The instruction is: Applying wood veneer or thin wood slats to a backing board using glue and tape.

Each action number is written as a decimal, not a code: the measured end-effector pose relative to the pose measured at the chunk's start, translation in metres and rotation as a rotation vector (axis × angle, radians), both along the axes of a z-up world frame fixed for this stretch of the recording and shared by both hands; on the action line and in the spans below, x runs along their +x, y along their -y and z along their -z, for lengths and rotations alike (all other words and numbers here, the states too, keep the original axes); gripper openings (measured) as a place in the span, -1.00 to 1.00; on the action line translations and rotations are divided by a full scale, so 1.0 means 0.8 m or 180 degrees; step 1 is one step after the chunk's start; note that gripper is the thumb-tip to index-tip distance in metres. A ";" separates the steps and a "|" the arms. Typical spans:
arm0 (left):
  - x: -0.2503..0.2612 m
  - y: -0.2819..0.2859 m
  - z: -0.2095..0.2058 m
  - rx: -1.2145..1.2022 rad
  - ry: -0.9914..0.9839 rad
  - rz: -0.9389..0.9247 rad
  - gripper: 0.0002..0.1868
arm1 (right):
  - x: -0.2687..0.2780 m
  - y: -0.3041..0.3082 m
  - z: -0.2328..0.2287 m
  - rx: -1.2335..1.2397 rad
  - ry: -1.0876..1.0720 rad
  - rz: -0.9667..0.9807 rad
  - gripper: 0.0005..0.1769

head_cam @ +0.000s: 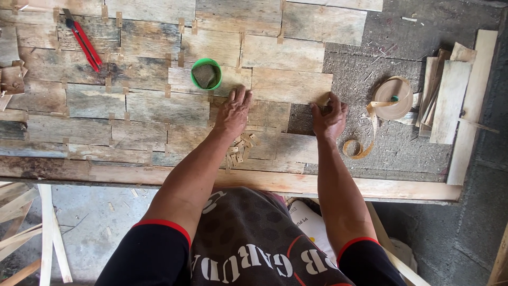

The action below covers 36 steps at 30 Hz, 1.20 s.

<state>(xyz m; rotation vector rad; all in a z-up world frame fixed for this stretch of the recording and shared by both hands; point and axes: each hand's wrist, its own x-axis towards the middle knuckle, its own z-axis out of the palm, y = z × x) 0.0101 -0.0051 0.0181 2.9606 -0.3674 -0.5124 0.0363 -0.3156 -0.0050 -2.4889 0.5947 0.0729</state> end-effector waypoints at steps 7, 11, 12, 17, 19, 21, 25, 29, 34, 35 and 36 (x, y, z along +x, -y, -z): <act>0.004 0.003 -0.020 -0.0088 -0.0086 -0.0099 -0.26 | -0.001 0.002 0.002 -0.0040 0.0048 -0.0099 -0.20; 0.006 0.004 -0.024 -0.0163 -0.0162 -0.0172 -0.29 | -0.001 0.002 -0.001 -0.0058 -0.0069 -0.0078 -0.21; 0.007 0.004 -0.025 -0.0163 -0.0153 -0.0174 -0.29 | -0.002 0.003 -0.001 -0.0057 -0.0060 -0.0080 -0.21; 0.003 0.003 -0.027 -0.0361 -0.0109 -0.0254 -0.27 | -0.003 0.007 0.000 0.0003 -0.0041 -0.0139 -0.19; 0.002 0.003 -0.026 -0.0413 -0.0033 -0.0269 -0.27 | -0.004 0.008 -0.004 0.0009 -0.0003 -0.0209 -0.14; 0.000 0.002 -0.019 -0.0466 0.0044 -0.0283 -0.26 | -0.006 0.012 -0.001 0.0015 0.0035 -0.0279 -0.10; -0.012 -0.003 0.007 -0.0540 0.0331 -0.0257 -0.24 | -0.008 0.024 0.008 0.0454 0.0435 -0.0349 -0.15; -0.053 -0.017 -0.001 -0.0899 0.0925 -0.0310 -0.36 | -0.002 0.021 -0.023 0.1692 0.0276 0.0345 -0.39; -0.165 -0.065 -0.045 -0.1564 0.1126 -0.0937 -0.74 | -0.039 0.029 -0.034 0.2156 0.0694 0.0530 -0.45; -0.192 -0.075 -0.055 -0.1773 0.1076 -0.1255 -0.84 | -0.048 0.031 -0.035 0.1993 0.0789 0.0403 -0.48; -0.217 -0.083 -0.067 -0.1760 0.1077 -0.1284 -0.84 | -0.063 0.030 -0.033 0.2002 0.0771 0.0379 -0.48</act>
